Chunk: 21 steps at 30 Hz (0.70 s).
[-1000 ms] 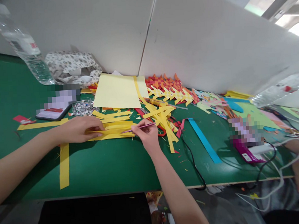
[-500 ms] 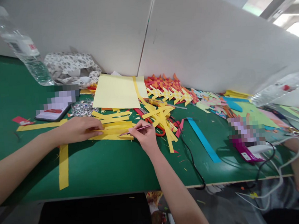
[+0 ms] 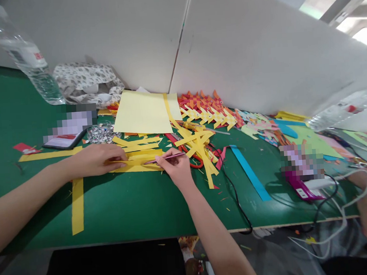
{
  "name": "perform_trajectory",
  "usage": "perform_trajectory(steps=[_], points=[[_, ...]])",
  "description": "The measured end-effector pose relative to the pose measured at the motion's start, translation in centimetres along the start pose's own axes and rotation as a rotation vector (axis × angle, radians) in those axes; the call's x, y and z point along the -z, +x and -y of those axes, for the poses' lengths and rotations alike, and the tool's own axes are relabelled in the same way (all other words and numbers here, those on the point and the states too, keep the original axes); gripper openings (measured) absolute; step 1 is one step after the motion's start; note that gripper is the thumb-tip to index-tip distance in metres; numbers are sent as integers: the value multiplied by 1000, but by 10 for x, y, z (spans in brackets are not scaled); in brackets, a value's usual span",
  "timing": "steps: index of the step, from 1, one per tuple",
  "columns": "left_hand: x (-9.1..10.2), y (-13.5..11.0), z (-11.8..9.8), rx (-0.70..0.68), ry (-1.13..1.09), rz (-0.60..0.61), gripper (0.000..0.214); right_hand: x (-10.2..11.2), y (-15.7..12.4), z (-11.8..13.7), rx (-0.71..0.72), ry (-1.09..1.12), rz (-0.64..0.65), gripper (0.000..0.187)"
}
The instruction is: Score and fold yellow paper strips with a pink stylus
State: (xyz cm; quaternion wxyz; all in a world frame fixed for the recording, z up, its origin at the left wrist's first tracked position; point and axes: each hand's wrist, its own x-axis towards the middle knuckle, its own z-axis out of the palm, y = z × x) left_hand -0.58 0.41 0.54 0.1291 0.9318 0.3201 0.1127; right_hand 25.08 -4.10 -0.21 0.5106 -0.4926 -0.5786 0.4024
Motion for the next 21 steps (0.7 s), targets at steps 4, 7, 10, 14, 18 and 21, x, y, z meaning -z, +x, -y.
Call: perform_trajectory(steps=[4,7,10,14,18,21], points=[[0,1,0,-2,-1,0,19,1,0,0,-13,17,-26,23],[0,1,0,1,-1,16,20,3,0,0,-23,47,-66,23],[0,1,0,-7,-2,19,18,5,0,-2,-38,60,-129,24],[0,0,0,-6,5,19,18,9,0,-2,-5,22,-202,23],[0,0,1,-5,13,16,18,8,0,0,32,19,-208,22],[-1,0,1,-8,21,11,17,4,-1,1,31,37,-109,21]])
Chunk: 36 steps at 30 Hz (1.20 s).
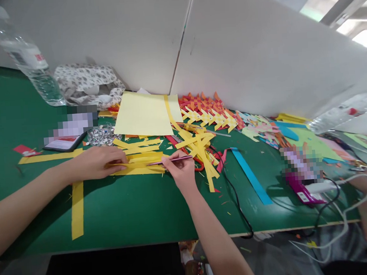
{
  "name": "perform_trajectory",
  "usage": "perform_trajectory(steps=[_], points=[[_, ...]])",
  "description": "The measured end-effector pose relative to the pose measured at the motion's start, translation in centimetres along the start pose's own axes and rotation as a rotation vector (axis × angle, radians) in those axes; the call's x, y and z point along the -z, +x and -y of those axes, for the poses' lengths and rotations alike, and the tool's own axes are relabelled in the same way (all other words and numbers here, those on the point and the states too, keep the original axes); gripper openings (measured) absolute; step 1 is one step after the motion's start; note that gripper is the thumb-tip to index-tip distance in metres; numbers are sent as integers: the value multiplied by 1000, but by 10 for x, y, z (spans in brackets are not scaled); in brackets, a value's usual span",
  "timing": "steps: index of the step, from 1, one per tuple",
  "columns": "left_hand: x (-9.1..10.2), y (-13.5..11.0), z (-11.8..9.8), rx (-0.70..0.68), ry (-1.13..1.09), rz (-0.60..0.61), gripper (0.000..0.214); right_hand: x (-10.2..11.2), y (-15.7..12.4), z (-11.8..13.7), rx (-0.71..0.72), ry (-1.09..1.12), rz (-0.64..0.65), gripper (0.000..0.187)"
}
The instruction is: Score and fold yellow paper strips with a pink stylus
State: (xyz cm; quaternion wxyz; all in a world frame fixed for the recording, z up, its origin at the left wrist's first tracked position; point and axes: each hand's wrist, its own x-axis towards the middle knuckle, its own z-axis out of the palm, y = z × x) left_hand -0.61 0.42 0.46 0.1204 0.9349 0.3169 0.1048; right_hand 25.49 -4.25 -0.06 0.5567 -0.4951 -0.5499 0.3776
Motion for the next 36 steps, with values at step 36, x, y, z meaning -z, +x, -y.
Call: perform_trajectory(steps=[36], points=[[0,0,-2,-7,-8,-10,20,7,3,1,-8,-31,-270,21]])
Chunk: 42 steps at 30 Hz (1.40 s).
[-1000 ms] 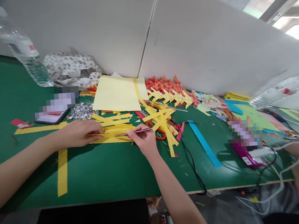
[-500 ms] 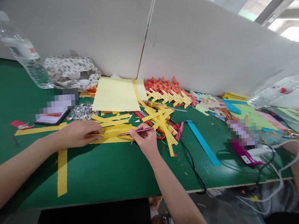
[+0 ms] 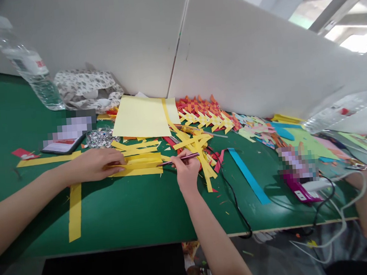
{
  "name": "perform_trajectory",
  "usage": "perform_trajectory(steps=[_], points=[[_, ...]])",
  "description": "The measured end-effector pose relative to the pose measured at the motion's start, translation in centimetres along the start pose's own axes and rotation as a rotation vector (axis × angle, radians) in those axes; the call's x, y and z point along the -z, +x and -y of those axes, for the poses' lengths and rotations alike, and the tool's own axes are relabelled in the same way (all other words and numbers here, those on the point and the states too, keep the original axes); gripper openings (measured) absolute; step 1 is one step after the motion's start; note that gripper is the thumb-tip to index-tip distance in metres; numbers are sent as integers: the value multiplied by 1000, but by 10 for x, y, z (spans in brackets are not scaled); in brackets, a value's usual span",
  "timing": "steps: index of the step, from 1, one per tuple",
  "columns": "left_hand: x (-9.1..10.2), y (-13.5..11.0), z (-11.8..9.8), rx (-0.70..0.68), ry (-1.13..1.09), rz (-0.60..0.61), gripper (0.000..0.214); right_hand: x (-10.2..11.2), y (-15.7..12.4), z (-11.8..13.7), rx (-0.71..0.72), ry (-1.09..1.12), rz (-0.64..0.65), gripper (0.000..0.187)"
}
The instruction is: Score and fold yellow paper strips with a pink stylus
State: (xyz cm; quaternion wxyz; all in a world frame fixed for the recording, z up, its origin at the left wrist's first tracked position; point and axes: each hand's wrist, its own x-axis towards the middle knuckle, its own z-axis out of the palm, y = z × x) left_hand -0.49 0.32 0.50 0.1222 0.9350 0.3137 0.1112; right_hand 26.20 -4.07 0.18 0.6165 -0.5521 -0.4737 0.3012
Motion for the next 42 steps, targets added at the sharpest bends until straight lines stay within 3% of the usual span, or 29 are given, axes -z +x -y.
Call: perform_trajectory(steps=[2,7,10,15,21,27,32,35,42], points=[[0,0,0,1,4,3,20,0,-1,0,24,3,22,21],[0,0,-4,6,84,1,19,-5,-8,3,62,1,267,18],[2,0,-10,18,191,-1,17,-8,-13,4,119,-50,347,16],[4,7,-26,29,366,-17,24,-8,-15,6,187,-114,363,16],[2,23,-41,30,390,-73,23,-8,-15,8,234,-152,382,18],[-1,34,-40,28,360,-56,14,-8,-17,11,259,-162,398,17],[-10,33,-32,39,331,-112,18,-9,-17,10,281,-153,402,18],[-14,31,-30,33,321,-132,20,-8,-16,7,258,-141,357,17],[-15,26,-32,34,314,-113,24,-2,-6,4,120,-81,-12,21]])
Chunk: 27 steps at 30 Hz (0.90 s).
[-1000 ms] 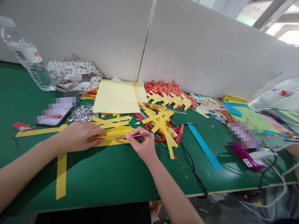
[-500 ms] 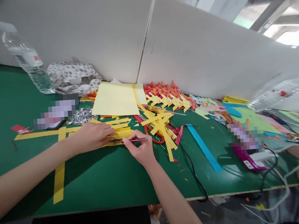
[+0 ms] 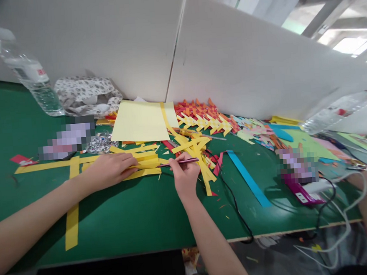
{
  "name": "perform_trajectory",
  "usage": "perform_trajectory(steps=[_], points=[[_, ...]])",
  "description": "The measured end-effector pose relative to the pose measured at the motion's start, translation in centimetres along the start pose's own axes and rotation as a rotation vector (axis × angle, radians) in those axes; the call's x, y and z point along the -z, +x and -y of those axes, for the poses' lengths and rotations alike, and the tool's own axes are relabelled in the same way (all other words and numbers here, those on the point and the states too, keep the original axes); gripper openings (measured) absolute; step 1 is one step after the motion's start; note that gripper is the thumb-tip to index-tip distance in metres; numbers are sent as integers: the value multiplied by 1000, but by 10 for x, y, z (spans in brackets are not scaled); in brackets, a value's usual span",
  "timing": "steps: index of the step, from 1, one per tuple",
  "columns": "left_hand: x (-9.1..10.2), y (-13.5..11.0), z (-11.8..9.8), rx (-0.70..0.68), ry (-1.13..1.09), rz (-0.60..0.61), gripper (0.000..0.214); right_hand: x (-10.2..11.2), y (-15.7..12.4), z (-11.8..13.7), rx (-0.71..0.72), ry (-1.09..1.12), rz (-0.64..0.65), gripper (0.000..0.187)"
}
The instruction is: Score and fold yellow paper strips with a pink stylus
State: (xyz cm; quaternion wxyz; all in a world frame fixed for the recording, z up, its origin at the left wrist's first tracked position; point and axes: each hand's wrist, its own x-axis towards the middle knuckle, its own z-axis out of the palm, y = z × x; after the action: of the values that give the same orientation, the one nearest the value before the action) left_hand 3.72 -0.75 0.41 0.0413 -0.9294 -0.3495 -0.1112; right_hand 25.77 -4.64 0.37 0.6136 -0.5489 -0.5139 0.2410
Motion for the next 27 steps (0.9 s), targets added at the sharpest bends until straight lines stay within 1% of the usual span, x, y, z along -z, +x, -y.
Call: perform_trajectory(steps=[1,4,6,11,18,27], points=[[0,0,0,1,2,1,24,0,1,0,-20,9,0,21],[-1,0,-1,-3,7,-2,24,-3,2,-1,-57,18,100,20],[-2,0,-1,-6,8,-4,24,-4,2,-1,-74,-2,125,20],[-3,0,0,-17,13,-10,25,-1,6,-2,-90,-30,25,20],[-1,-1,-1,-26,18,-6,27,0,7,-1,-110,-46,-27,20],[0,0,-1,-10,-11,14,26,1,7,-1,-99,-55,-49,19]])
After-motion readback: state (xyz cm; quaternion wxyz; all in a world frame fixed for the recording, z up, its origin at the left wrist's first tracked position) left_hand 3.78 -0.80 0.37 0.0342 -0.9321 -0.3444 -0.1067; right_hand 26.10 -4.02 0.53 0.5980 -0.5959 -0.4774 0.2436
